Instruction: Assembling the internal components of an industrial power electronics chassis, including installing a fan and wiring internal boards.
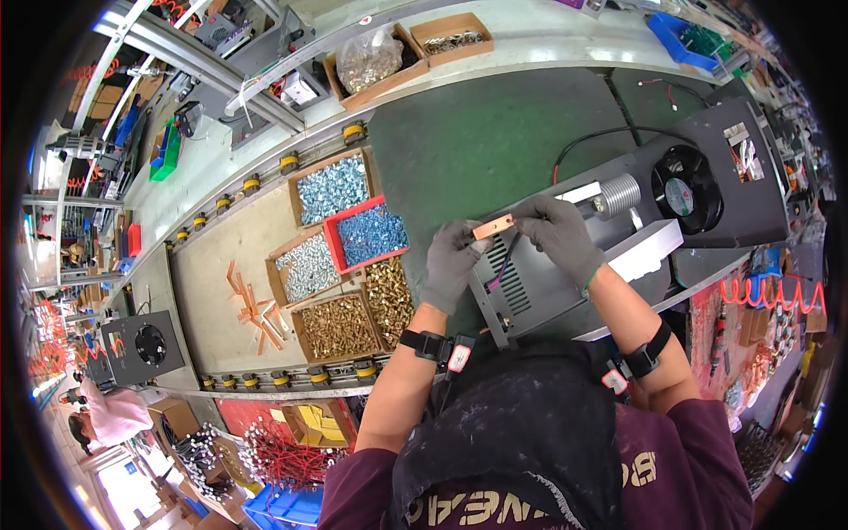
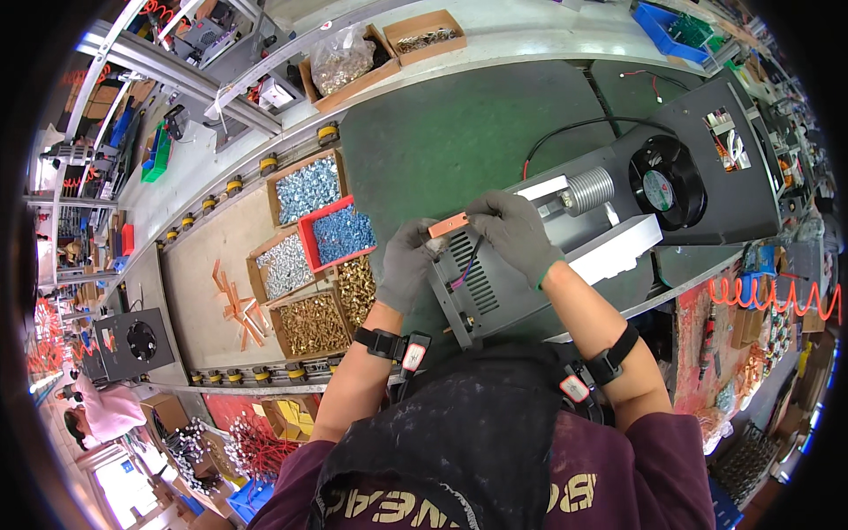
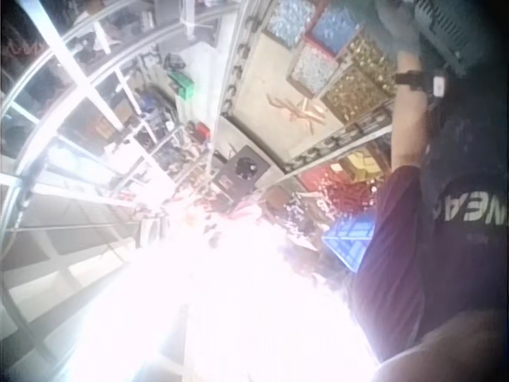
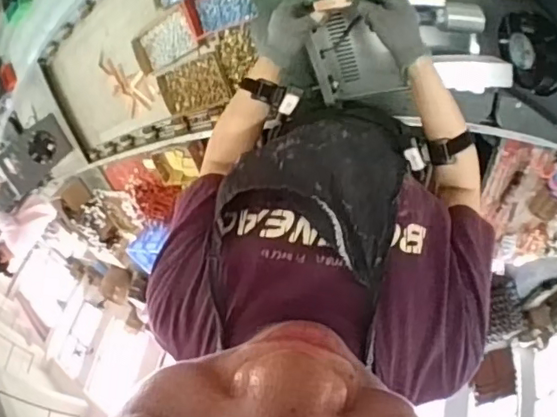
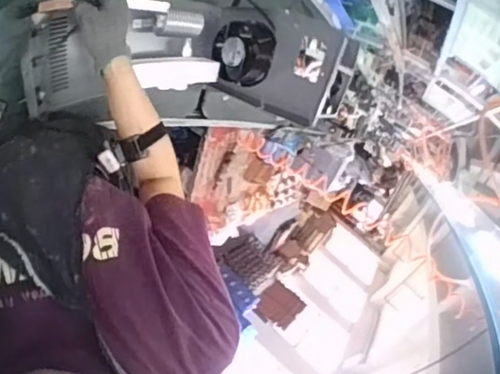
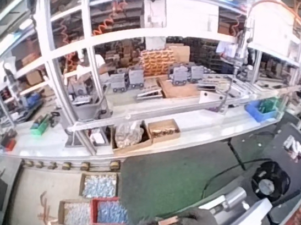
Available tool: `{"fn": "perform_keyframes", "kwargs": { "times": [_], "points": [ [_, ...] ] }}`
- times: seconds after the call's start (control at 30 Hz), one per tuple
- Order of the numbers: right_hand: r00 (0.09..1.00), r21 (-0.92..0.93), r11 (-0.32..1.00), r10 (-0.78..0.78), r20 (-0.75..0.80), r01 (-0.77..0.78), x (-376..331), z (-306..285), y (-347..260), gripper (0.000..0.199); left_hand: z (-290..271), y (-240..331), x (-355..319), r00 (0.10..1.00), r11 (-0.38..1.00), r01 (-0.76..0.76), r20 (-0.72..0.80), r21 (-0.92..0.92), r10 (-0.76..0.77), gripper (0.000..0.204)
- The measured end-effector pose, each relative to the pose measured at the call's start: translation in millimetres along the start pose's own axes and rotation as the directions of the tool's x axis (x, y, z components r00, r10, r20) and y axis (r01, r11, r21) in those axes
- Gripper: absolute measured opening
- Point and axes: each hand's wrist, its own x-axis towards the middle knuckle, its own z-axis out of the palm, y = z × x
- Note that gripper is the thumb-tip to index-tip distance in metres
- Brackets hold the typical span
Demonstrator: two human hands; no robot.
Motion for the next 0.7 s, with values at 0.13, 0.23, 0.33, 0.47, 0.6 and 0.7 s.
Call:
{"fn": "perform_keyframes", "kwargs": {
  "times": [0.13, 0.23, 0.33, 0.47, 0.6, 0.7],
  "points": [
    [0.985, -0.347, 0.922, -0.166, 0.043, 0.17, 9.0, 5.8, 0.6, 0.019, -3.4, -5.1, 0.0, 0.993, 0.939, -0.114, -0.004, 0.325, 0.122, 0.025],
    [0.981, -0.441, 0.877, -0.158, 0.115, 0.192, 14.1, 0.2, -3.7, 0.019, 1.9, 3.0, -4.8, 0.979, 0.898, -0.187, 0.005, 0.398, 0.202, 0.027],
    [0.99, -0.449, 0.887, -0.062, 0.125, 0.112, 16.1, 1.1, -12.6, 0.017, 5.2, 12.5, -9.4, 0.955, 0.811, -0.261, 0.016, 0.523, 0.297, 0.029],
    [0.985, -0.512, 0.855, 0.004, 0.172, 0.086, 31.3, 1.8, -16.0, 0.016, 5.1, 10.6, -7.6, 0.97, 0.848, -0.196, -0.032, 0.491, 0.243, 0.03],
    [0.971, -0.572, 0.797, -0.074, 0.226, 0.194, 49.6, -3.8, -11.8, 0.015, 8.8, 11.8, 0.5, 0.955, 0.766, -0.206, -0.046, 0.608, 0.293, 0.031],
    [0.963, -0.577, 0.786, -0.085, 0.258, 0.224, 53.7, -4.2, -19.2, 0.013, 6.4, 20.0, 2.8, 0.931, 0.691, -0.237, -0.044, 0.683, 0.362, 0.03]
  ]
}}
